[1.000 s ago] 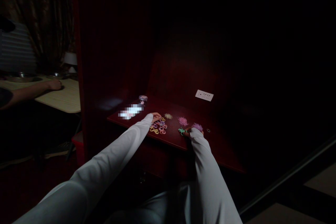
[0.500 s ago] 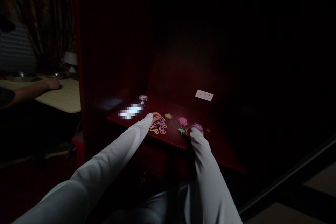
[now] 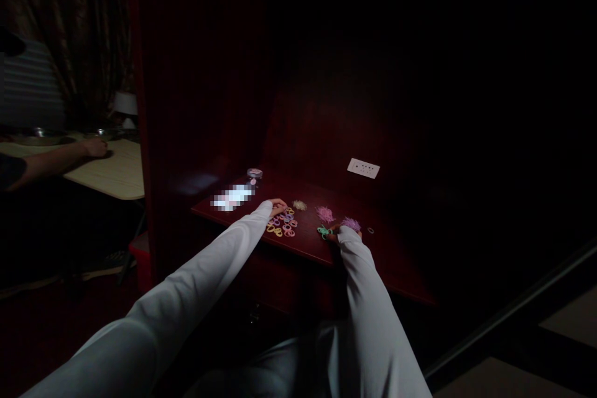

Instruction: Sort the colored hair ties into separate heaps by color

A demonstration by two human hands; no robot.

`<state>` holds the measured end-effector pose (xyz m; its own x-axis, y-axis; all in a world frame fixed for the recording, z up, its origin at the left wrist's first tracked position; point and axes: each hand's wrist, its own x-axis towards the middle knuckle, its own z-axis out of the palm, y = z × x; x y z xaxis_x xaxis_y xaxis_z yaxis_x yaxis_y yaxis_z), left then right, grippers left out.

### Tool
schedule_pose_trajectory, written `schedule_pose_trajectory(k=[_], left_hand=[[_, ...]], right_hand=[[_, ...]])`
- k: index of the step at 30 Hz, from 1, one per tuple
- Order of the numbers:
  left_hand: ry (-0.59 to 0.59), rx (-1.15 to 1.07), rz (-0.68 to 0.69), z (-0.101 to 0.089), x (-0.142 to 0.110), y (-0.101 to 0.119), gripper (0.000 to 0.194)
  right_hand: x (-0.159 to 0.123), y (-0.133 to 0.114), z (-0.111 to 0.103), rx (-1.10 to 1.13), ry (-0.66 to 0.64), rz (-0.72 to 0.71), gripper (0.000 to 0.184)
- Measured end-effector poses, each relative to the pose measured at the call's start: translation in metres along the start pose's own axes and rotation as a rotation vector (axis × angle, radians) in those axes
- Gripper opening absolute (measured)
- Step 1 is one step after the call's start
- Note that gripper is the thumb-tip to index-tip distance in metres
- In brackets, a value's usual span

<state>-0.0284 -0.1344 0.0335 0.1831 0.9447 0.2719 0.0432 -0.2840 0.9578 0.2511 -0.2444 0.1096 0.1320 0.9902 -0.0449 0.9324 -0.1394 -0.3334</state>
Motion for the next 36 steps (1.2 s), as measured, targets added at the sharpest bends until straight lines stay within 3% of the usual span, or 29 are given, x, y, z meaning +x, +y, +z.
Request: schedule_pose_trajectory(k=[14, 36], left_hand=[[0.002, 0.04, -0.016, -0.001, -0.009, 0.017, 0.037], [0.011, 0.037, 0.015, -0.001, -0.005, 0.011, 0.043]], right_hand=[[0.005, -0.001, 0.002, -0.011, -0.001, 0.007, 0.012], [0.001, 0.0, 0.0, 0.01, 0.001, -0.012, 0.015]])
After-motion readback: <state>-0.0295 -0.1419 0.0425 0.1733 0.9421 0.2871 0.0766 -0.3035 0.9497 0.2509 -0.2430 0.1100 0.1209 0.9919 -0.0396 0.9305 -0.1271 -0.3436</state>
